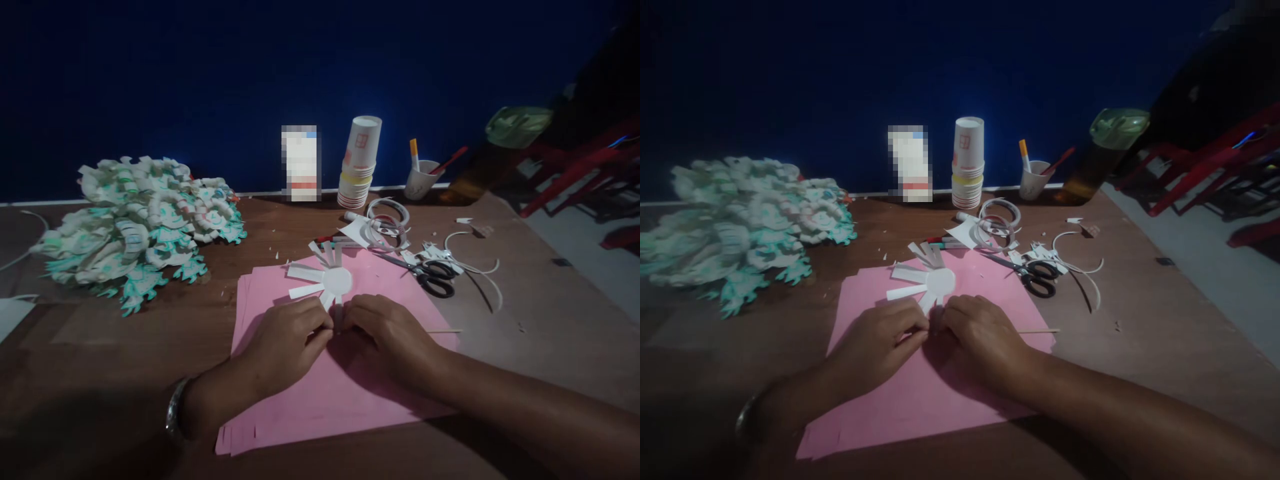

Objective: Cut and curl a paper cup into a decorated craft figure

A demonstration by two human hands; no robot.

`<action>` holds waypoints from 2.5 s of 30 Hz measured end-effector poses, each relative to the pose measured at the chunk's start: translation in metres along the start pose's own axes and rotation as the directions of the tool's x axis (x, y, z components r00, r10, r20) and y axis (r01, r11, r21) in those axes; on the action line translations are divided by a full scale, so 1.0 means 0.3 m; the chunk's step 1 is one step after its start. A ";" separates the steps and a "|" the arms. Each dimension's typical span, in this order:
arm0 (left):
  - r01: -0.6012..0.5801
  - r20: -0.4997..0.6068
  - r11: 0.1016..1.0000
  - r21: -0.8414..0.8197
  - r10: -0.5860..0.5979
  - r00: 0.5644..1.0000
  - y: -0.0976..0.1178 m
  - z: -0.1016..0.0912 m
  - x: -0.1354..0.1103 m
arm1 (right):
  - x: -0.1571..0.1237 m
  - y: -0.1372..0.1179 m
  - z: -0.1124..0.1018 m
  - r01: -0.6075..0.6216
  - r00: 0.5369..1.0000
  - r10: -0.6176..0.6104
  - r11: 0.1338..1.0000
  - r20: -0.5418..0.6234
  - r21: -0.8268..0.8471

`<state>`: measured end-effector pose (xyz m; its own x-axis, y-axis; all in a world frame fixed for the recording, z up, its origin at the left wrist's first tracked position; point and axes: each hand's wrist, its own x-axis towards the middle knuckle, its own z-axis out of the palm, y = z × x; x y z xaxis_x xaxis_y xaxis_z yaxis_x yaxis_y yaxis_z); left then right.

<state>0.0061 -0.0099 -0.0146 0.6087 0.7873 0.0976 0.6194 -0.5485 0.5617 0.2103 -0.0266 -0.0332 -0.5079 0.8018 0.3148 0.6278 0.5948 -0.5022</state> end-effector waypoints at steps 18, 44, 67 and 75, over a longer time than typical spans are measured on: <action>0.017 -0.027 0.997 0.081 -0.015 1.000 0.000 0.008 -0.011 | -0.009 0.009 -0.010 0.302 0.952 -0.301 0.908 0.049 -0.289; -0.258 0.050 0.888 0.380 0.258 0.965 -0.011 0.026 -0.024 | 0.014 0.021 -0.020 0.133 0.986 -0.112 0.975 0.122 -0.180; -0.298 0.031 0.833 0.466 0.321 0.946 -0.021 0.032 -0.031 | 0.021 0.036 -0.012 0.133 0.987 -0.122 0.986 0.100 -0.105; -0.240 0.087 0.845 0.478 0.226 0.970 -0.009 0.033 -0.017 | 0.009 0.048 0.000 0.246 0.967 -0.253 0.959 -0.033 -0.138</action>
<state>0.0063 -0.0152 -0.0248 0.7737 0.6156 0.1501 0.6145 -0.7867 0.0587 0.2181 -0.0158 -0.0395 -0.6307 0.6267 0.4576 0.5584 0.7760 -0.2932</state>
